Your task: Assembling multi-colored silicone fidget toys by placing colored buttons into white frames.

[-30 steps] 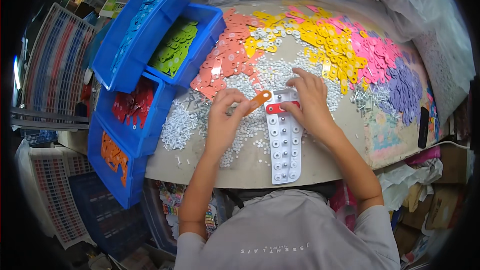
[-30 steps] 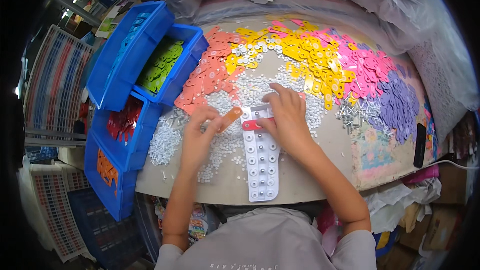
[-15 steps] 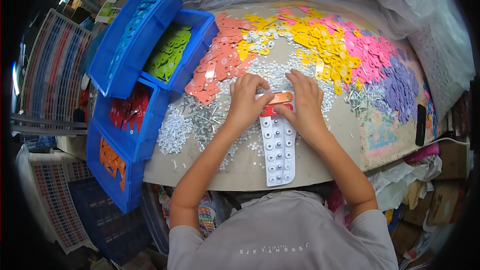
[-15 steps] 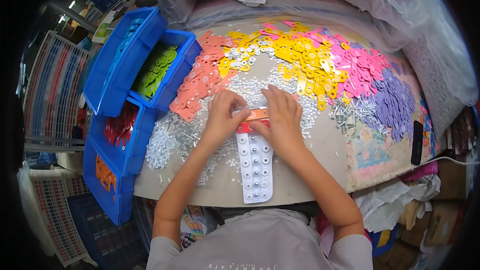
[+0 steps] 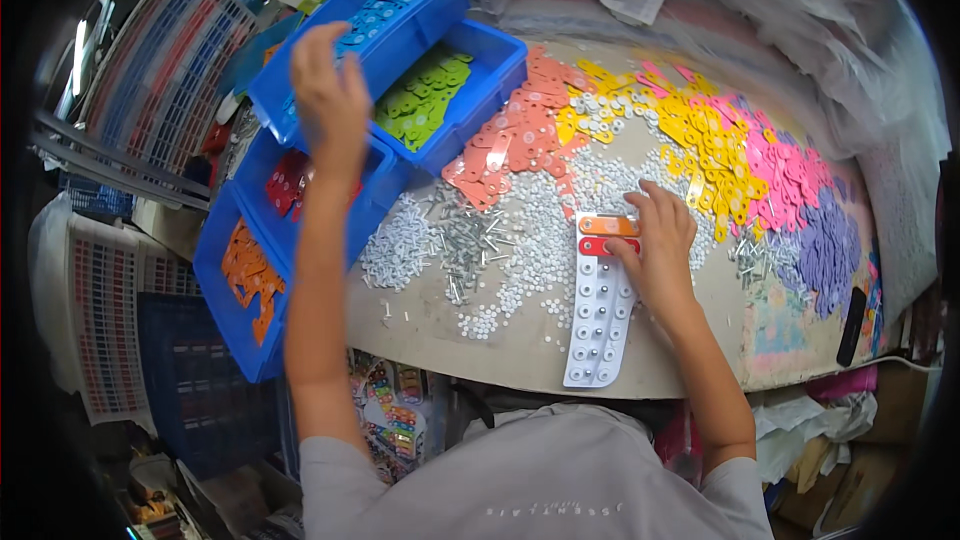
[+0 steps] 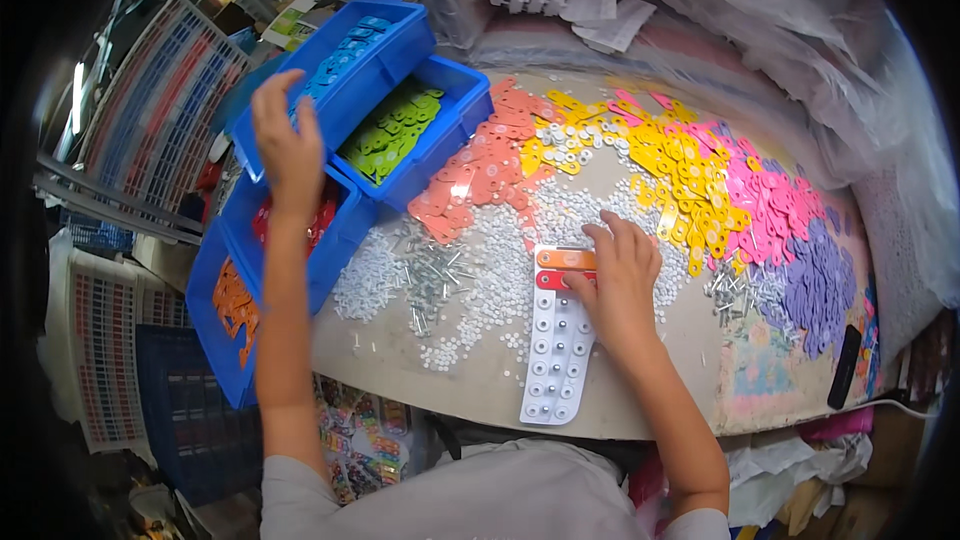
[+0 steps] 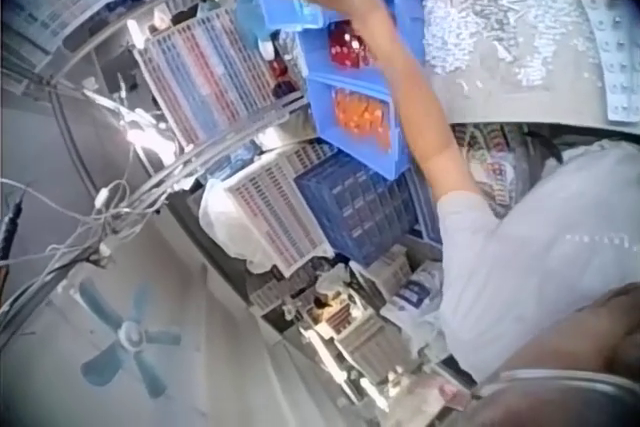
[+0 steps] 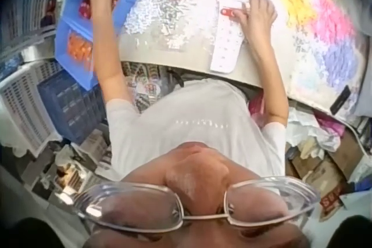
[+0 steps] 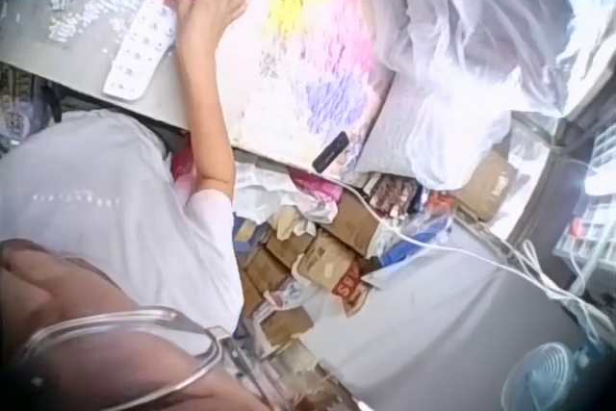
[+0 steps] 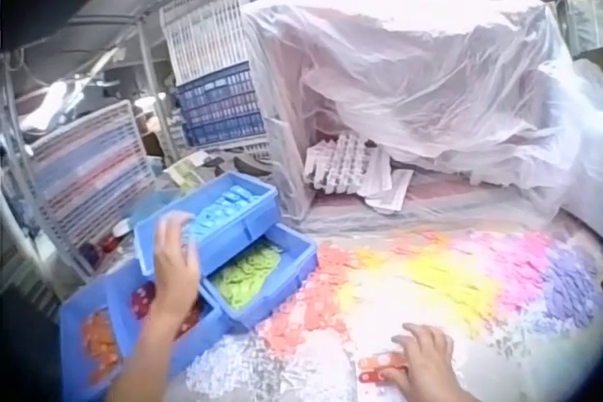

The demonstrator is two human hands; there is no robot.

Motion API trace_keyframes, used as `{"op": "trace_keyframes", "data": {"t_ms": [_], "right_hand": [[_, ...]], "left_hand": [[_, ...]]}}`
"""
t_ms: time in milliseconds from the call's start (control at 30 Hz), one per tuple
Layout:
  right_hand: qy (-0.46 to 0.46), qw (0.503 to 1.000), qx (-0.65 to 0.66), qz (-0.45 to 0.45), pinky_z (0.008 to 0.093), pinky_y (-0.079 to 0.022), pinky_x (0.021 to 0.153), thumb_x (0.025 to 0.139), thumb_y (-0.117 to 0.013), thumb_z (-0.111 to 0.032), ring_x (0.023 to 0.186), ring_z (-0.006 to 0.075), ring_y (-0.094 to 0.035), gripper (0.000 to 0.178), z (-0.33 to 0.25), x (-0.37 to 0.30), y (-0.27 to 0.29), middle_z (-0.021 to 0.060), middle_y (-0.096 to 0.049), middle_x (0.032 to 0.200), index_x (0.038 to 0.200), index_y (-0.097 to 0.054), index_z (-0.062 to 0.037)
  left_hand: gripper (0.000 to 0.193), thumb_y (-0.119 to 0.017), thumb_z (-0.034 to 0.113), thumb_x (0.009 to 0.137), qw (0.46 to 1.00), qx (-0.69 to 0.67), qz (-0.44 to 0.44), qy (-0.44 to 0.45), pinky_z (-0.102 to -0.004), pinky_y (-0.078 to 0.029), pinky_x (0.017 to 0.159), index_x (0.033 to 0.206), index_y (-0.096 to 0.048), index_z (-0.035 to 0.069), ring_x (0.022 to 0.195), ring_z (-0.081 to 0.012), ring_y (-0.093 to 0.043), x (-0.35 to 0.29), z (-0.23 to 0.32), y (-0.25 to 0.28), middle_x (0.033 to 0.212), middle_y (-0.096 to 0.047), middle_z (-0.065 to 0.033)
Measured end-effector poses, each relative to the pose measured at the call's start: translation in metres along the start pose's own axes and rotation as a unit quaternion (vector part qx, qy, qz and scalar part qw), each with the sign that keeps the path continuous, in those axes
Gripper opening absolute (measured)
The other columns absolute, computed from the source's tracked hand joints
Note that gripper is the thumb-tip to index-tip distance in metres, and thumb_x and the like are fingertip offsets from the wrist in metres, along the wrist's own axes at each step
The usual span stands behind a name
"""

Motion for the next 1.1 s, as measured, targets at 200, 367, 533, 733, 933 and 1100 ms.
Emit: {"op": "trace_keyframes", "data": {"t_ms": [200,367,533,733,933,1100], "right_hand": [[0.134,0.990,0.043,0.028,0.0469,-0.032,0.109,0.083,-0.078,-0.018,0.130,0.0345,-0.044,0.039,-0.051,0.038,-0.002,0.0108,-0.053,0.136,0.118,-0.064,-0.0108],[0.243,0.963,0.105,0.047,0.0465,-0.036,0.103,0.085,-0.075,-0.018,0.121,0.0320,-0.051,0.027,-0.102,0.112,-0.031,0.0088,-0.059,0.119,0.110,-0.065,-0.0104],[0.255,0.960,0.044,-0.110,0.0463,-0.044,0.096,0.084,-0.075,-0.024,0.105,0.0324,-0.065,0.025,-0.144,0.199,-0.083,0.0116,-0.071,0.099,0.104,-0.072,-0.0085],[0.148,0.902,-0.177,-0.366,0.0509,-0.053,0.092,0.085,-0.073,-0.030,0.111,0.0338,-0.068,0.036,-0.179,0.265,-0.130,0.0133,-0.072,0.118,0.116,-0.073,-0.0106],[0.167,0.895,-0.228,-0.345,0.0561,-0.051,0.097,0.089,-0.066,-0.029,0.124,0.0322,-0.063,0.049,-0.172,0.264,-0.221,0.0096,-0.064,0.139,0.136,-0.065,-0.0150],[0.257,0.916,-0.213,-0.221,0.0434,-0.053,0.094,0.081,-0.071,-0.028,0.111,0.0319,-0.069,0.041,-0.163,0.266,-0.217,0.0149,-0.073,0.118,0.116,-0.075,-0.0083]], "left_hand": [[0.044,-0.064,0.021,0.093,0.852,0.086,-0.482,0.184,-0.0466,-0.048,0.101,0.134,-0.056,0.006,0.123,-0.0377,-0.060,0.001,-0.209,-0.016,0.137,-0.060,-0.0209],[0.049,-0.053,0.031,0.098,0.789,0.007,-0.555,0.263,-0.0455,-0.048,0.101,0.141,-0.053,0.006,0.124,-0.0347,-0.061,-0.014,-0.227,-0.042,0.136,-0.063,-0.0183],[0.036,-0.051,0.024,0.094,0.789,-0.099,-0.550,0.254,-0.0400,-0.050,0.091,0.105,-0.072,-0.004,0.098,-0.0228,-0.067,-0.011,-0.211,-0.042,0.110,-0.073,-0.0124],[0.028,-0.058,0.020,0.092,0.816,-0.046,-0.559,0.138,-0.0397,-0.051,0.075,0.099,-0.070,-0.004,0.083,-0.0244,-0.067,0.000,-0.191,-0.037,0.098,-0.074,-0.0172],[0.030,-0.057,0.021,0.100,0.902,-0.101,-0.389,0.159,-0.0368,-0.046,0.064,0.082,-0.057,-0.003,0.064,-0.0169,-0.055,0.003,-0.178,-0.031,0.070,-0.061,-0.0093],[0.029,-0.056,0.020,0.101,0.915,-0.130,-0.347,0.159,-0.0340,-0.047,0.060,0.083,-0.061,-0.002,0.061,-0.0147,-0.058,0.004,-0.177,-0.029,0.071,-0.065,-0.0076]]}}
Point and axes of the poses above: each hand's wrist, its own x-axis towards the middle knuckle, its own y-axis out of the back of the hand, z = x × y, the point moved 1 cm from there along x, towards the middle knuckle
